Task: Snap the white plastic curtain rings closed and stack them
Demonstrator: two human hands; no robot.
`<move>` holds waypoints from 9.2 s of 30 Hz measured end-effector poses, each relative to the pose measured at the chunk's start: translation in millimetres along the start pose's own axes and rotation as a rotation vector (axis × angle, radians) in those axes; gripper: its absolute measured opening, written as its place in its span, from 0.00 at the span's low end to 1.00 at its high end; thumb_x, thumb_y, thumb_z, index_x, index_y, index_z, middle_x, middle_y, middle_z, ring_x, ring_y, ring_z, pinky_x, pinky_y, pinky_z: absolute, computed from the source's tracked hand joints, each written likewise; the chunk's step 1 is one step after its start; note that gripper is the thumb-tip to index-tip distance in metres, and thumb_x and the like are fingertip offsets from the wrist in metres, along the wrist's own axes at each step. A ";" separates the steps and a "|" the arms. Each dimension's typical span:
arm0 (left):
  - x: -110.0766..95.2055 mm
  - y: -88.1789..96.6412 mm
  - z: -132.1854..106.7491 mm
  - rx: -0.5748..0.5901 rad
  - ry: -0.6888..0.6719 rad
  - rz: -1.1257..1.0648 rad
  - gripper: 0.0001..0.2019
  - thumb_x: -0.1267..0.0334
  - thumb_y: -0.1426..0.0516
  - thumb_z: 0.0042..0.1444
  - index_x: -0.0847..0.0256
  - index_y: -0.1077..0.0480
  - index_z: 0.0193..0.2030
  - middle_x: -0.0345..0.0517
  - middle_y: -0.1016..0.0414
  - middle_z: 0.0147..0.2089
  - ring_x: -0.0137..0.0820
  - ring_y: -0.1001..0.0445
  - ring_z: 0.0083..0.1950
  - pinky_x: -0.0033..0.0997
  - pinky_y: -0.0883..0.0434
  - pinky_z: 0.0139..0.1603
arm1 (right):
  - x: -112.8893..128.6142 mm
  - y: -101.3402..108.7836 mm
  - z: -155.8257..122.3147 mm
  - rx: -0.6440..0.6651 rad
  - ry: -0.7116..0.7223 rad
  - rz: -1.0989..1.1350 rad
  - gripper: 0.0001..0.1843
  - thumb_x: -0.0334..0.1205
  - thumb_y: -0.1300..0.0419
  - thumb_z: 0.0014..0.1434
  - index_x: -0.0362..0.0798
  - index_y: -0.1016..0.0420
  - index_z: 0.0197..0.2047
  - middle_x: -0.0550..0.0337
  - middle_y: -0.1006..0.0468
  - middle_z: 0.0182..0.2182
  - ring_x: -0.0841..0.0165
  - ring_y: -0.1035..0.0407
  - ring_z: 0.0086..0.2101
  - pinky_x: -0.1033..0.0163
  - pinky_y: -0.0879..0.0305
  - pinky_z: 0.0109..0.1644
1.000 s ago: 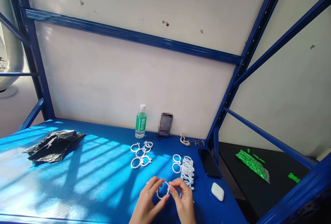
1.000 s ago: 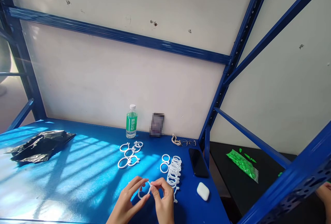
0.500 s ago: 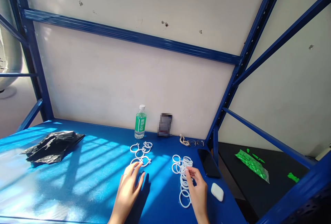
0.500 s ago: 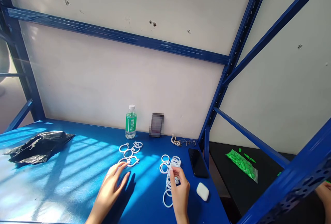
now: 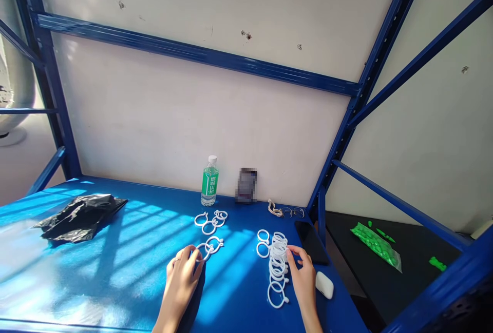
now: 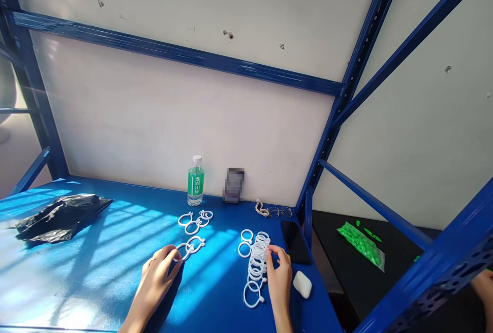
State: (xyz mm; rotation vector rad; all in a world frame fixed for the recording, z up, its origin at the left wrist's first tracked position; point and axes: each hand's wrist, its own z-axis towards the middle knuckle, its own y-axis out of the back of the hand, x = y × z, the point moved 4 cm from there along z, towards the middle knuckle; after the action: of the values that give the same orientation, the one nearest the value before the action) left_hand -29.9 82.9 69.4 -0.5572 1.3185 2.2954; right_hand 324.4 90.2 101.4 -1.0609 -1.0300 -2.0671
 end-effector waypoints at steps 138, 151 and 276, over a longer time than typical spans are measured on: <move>-116.0 25.1 -22.1 -0.041 -0.376 -0.643 0.18 0.51 0.29 0.52 0.51 0.20 0.48 0.45 0.14 0.41 0.38 0.15 0.40 0.31 0.17 0.41 | 66.6 -47.6 -61.9 0.444 0.126 0.628 0.13 0.53 0.31 0.60 0.53 0.15 0.33 0.56 0.15 0.31 0.60 0.19 0.35 0.62 0.23 0.42; -117.4 30.0 -21.0 -0.007 -0.446 -0.652 0.19 0.51 0.29 0.52 0.49 0.20 0.51 0.41 0.14 0.35 0.36 0.17 0.34 0.30 0.19 0.39 | 50.5 -54.1 -60.6 0.525 0.068 0.692 0.15 0.54 0.28 0.56 0.52 0.17 0.31 0.59 0.20 0.27 0.63 0.24 0.31 0.62 0.29 0.38; -43.9 -43.3 42.4 0.291 -0.083 0.151 0.22 0.71 0.50 0.60 0.69 0.29 0.59 0.67 0.25 0.61 0.53 0.27 0.64 0.51 0.26 0.56 | 3.7 -2.1 0.2 -0.038 0.043 0.041 0.33 0.73 0.41 0.54 0.50 0.18 0.38 0.47 0.14 0.36 0.51 0.20 0.37 0.50 0.21 0.41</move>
State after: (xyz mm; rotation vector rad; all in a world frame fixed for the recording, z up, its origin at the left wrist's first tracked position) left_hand 24.7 132.3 82.5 -0.2710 1.6641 2.1581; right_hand 321.0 90.9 103.8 -1.0428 -0.9438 -2.0749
